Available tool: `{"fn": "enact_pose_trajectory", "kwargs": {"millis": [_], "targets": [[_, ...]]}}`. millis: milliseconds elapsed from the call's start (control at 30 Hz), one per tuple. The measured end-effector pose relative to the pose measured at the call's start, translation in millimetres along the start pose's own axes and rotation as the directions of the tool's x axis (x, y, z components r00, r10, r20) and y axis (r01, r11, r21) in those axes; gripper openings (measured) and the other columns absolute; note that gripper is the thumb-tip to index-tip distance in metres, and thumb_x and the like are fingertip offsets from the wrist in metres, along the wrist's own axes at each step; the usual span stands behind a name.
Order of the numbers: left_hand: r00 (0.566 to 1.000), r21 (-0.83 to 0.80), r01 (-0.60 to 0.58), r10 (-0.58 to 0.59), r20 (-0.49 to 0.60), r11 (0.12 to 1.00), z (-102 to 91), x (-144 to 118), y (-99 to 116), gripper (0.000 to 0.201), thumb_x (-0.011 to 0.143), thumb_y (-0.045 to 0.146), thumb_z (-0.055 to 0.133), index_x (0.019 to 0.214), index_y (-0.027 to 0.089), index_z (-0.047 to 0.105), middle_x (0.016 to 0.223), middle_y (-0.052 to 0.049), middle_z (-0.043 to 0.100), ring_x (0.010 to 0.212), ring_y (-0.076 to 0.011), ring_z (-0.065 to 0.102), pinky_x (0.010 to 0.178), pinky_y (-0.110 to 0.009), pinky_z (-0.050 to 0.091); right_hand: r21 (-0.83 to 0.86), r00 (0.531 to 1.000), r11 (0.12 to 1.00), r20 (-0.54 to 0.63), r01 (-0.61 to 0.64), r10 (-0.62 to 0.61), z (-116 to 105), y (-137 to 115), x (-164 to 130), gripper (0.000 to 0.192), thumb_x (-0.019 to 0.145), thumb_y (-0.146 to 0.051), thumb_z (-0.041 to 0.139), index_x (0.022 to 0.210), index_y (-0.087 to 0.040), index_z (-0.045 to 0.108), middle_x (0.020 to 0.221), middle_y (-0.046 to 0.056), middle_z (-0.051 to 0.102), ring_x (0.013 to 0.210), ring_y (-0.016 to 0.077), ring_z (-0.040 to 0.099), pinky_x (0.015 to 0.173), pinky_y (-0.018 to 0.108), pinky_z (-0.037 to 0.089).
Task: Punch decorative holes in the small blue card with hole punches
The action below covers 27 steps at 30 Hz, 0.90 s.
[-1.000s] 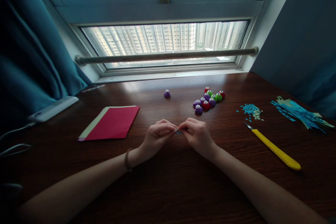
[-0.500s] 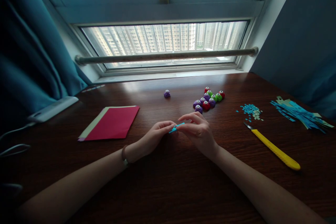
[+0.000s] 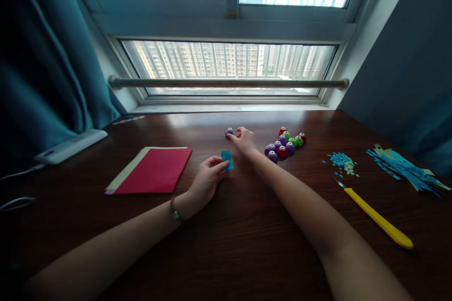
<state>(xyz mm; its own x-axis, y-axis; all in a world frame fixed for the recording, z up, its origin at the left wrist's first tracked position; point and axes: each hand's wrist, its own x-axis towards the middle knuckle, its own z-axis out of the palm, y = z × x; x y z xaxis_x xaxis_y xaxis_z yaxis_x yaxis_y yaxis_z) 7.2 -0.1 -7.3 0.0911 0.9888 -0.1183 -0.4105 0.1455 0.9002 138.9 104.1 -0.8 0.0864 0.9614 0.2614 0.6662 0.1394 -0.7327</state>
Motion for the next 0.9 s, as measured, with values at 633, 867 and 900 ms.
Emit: {"fn": "enact_pose_trajectory", "kwargs": {"millis": [633,867,900], "targets": [[0.992,0.038,-0.109,0.107,0.062,0.993,0.2,-3.0,-8.1,0.024,0.065,0.021,0.069,0.083,0.015,0.054,0.077,0.000,0.060,0.069,-0.0107,0.054,0.061,-0.020,0.042,0.778,0.960,0.617,0.249,-0.119,-0.128,-60.6,19.5,-82.7,0.045,0.063,-0.025,0.074,0.103,-0.022,0.053,0.106,0.003,0.056,0.085,0.0195,0.063,0.079,0.034,0.050],[0.984,0.121,-0.118,0.099,0.149,0.986,2.7,-7.8,-5.4,0.023,0.064,0.025,0.071,0.076,0.014,0.055,0.072,0.001,0.059,0.066,-0.0105,0.053,0.062,-0.020,0.041,0.808,0.950,0.580,0.252,-0.102,-0.184,-62.7,31.3,-116.1,0.033,0.068,-0.018,0.071,0.097,-0.021,0.057,0.108,0.004,0.056,0.093,0.0179,0.059,0.091,0.035,0.043],[0.983,0.143,-0.109,0.086,0.162,0.984,3.2,-8.4,-5.1,0.024,0.063,0.025,0.072,0.075,0.014,0.055,0.071,0.002,0.058,0.065,-0.0106,0.053,0.062,-0.020,0.041,0.796,0.950,0.599,0.250,-0.092,-0.186,-61.4,31.4,-116.9,0.032,0.068,-0.018,0.071,0.096,-0.020,0.057,0.105,0.004,0.058,0.093,0.0175,0.059,0.091,0.034,0.043]]}}
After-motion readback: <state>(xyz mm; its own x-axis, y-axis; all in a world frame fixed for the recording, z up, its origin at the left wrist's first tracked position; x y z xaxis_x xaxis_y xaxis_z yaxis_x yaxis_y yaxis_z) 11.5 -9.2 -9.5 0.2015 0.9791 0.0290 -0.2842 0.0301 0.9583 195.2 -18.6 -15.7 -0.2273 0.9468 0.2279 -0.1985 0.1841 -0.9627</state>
